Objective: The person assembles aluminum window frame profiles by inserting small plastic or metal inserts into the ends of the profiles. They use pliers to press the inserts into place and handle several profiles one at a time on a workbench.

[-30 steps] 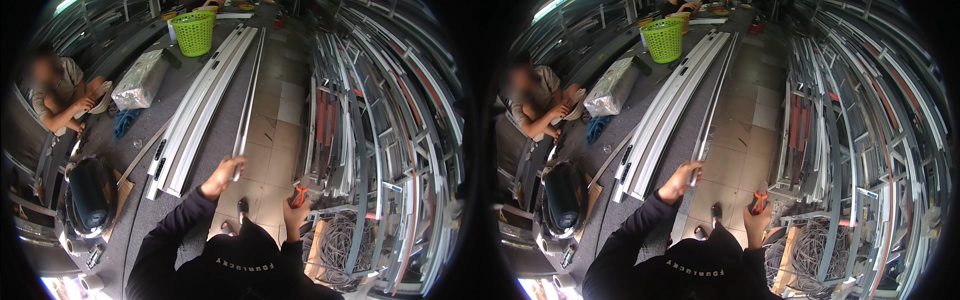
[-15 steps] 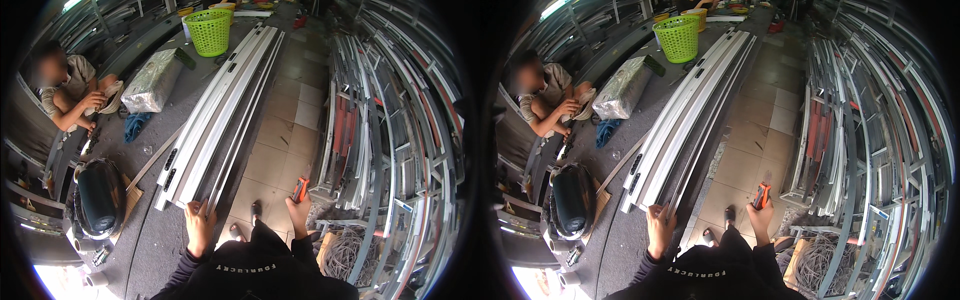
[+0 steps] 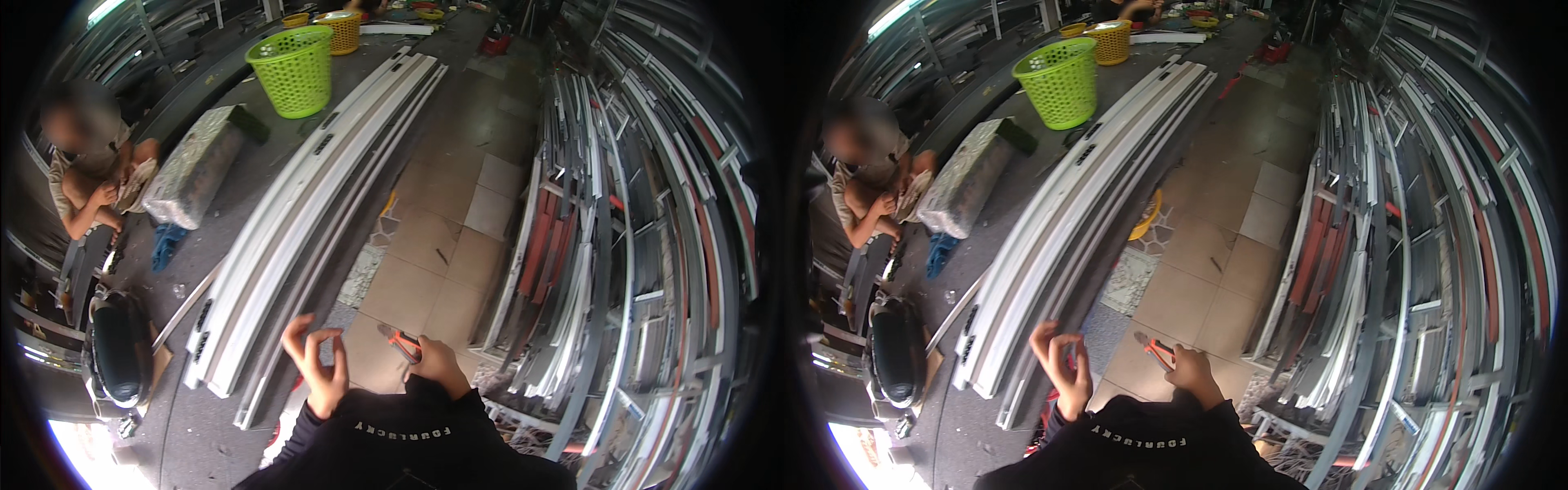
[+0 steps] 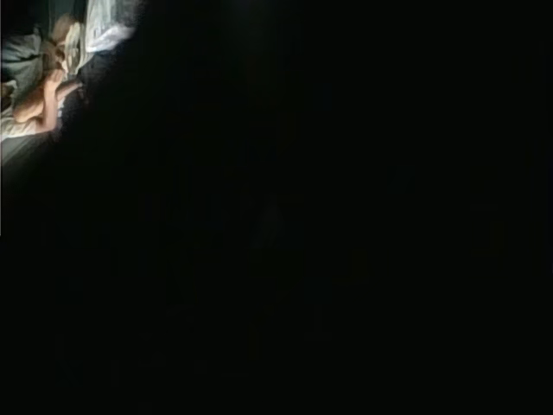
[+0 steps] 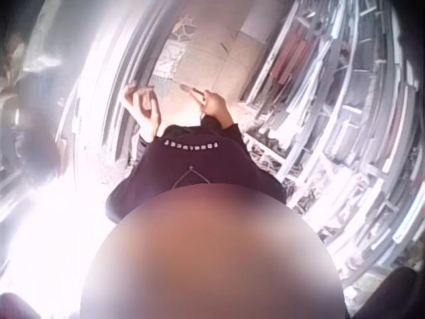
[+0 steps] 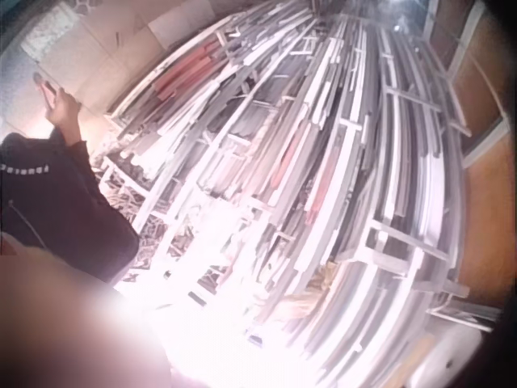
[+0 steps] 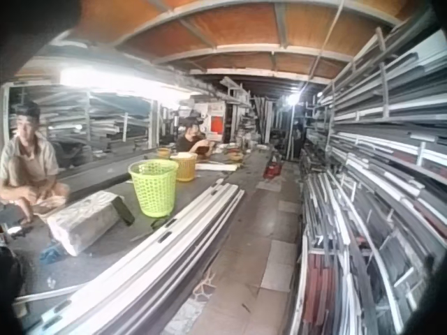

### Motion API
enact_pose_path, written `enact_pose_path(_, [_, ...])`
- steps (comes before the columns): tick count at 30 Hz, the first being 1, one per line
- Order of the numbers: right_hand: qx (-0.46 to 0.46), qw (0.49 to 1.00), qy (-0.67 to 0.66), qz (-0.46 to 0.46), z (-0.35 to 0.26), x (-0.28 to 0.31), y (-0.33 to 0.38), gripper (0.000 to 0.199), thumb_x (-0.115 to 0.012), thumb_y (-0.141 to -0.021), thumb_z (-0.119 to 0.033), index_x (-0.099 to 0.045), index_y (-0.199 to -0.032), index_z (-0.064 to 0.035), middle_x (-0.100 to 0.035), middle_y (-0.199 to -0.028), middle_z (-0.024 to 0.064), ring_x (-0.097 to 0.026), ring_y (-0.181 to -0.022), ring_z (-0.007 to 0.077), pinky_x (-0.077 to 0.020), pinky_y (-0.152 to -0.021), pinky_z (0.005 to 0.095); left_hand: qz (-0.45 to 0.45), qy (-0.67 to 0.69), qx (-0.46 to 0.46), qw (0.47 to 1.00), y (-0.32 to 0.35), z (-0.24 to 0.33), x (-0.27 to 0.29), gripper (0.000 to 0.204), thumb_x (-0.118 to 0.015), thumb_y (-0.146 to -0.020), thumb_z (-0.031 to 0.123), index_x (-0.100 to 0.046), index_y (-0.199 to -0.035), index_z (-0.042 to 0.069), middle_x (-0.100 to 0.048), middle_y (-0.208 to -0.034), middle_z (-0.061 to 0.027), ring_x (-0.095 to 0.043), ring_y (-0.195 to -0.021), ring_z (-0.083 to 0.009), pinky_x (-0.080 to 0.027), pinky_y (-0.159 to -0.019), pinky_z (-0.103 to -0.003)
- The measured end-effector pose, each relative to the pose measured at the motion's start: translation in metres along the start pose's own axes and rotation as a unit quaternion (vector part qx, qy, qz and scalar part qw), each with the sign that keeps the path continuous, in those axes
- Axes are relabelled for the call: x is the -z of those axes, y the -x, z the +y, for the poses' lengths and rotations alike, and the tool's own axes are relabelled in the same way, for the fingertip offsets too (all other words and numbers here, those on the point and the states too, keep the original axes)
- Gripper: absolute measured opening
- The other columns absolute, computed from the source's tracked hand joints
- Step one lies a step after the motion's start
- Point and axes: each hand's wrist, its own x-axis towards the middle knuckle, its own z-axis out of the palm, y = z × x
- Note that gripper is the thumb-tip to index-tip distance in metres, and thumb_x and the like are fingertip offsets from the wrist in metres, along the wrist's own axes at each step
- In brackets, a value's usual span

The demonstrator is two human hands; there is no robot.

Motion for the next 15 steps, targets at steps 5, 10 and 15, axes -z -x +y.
enact_pose_path(5, [-0.032,0.973,0.182,-0.136,0.132,0.068,-0.008,0.045,-0.083,-0.06,-0.039,-0.075,-0.09,-0.0058,-0.072,-0.091,0.0164,-0.07,-0.092,0.0359,-0.0564,-0.079,0.0466,-0.13,0.071,-0.066,0.987,-0.05,0.042,-0.122,0.028,-0.071,-0.074,-0.003,-0.07,-0.098,0.01,-0.051,-0.122,-0.0168,-0.05,-0.116,-0.0342,-0.041,-0.098,-0.045])
enact_pose_path(10, [-0.162,0.953,0.205,-0.155,0.238,0.12,-0.036,0.036,-0.079,-0.052,-0.024,-0.077,-0.085,-0.0112,-0.074,-0.089,0.0163,-0.073,-0.085,0.0362,-0.0589,-0.075,0.0456,-0.163,0.116,-0.051,0.979,-0.099,0.041,-0.198,0.027,-0.069,-0.077,-0.003,-0.071,-0.101,0.009,-0.055,-0.121,-0.0146,-0.055,-0.112,-0.0317,-0.045,-0.095,-0.042])
enact_pose_path(15, [-0.216,0.948,0.203,-0.115,0.275,0.176,-0.127,0.042,-0.083,-0.052,-0.029,-0.077,-0.087,-0.0067,-0.074,-0.088,0.0183,-0.073,-0.086,0.0359,-0.0582,-0.076,0.0444,-0.165,0.108,0.007,0.98,-0.149,0.01,-0.263,0.028,-0.069,-0.079,-0.002,-0.07,-0.105,0.008,-0.054,-0.123,-0.0144,-0.055,-0.113,-0.0325,-0.046,-0.097,-0.042])
